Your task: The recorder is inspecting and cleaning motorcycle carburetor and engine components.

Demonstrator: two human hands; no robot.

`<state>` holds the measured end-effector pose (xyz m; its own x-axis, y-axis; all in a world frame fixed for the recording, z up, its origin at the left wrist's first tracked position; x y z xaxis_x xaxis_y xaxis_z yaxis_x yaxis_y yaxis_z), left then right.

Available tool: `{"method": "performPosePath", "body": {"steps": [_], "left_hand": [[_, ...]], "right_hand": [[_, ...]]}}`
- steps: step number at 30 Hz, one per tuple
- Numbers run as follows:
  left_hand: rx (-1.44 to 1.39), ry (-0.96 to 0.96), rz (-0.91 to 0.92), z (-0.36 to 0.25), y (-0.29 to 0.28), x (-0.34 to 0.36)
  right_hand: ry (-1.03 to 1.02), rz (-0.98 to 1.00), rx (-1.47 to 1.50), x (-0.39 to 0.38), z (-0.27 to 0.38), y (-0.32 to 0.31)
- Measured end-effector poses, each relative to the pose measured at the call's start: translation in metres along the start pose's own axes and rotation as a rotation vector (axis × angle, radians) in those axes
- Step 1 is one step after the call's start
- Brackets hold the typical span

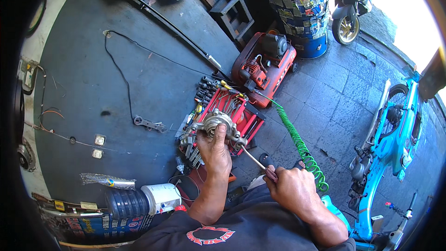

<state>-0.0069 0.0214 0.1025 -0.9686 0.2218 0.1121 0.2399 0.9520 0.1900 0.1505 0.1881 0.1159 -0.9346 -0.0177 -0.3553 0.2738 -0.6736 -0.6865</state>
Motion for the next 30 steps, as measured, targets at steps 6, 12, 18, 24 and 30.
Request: {"method": "performPosePath", "body": {"steps": [6, 12, 18, 24, 30], "left_hand": [[0.173, 0.135, -0.087, -0.013, -0.001, 0.001], [0.288, 0.13, -0.088, -0.013, -0.006, 0.003], [0.458, 0.163, -0.005, -0.006, 0.003, -0.003], [0.858, 0.367, 0.038, -0.019, 0.013, -0.008], [0.832, 0.427, 0.159, -0.016, 0.023, -0.006]], "right_hand": [[-0.04, 0.06, 0.003, -0.011, 0.006, -0.002], [-0.047, 0.066, 0.08, -0.023, 0.01, -0.021], [-0.034, 0.047, 0.075, -0.018, 0.011, -0.028], [-0.071, 0.025, 0.11, -0.013, 0.008, -0.035], [-0.002, -0.01, 0.08, -0.01, 0.002, -0.044]]}}
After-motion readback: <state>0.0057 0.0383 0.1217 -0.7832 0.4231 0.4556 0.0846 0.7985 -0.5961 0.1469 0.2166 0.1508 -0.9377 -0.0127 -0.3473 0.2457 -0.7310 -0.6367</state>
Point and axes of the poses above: each hand's wrist, its own x-axis towards the middle knuckle, its own y-axis out of the palm, z = x × y, the point moved 6 cm from there along x, towards the middle knuckle, and after that the axes turned 12 degrees about z, right-handed, at the moved point
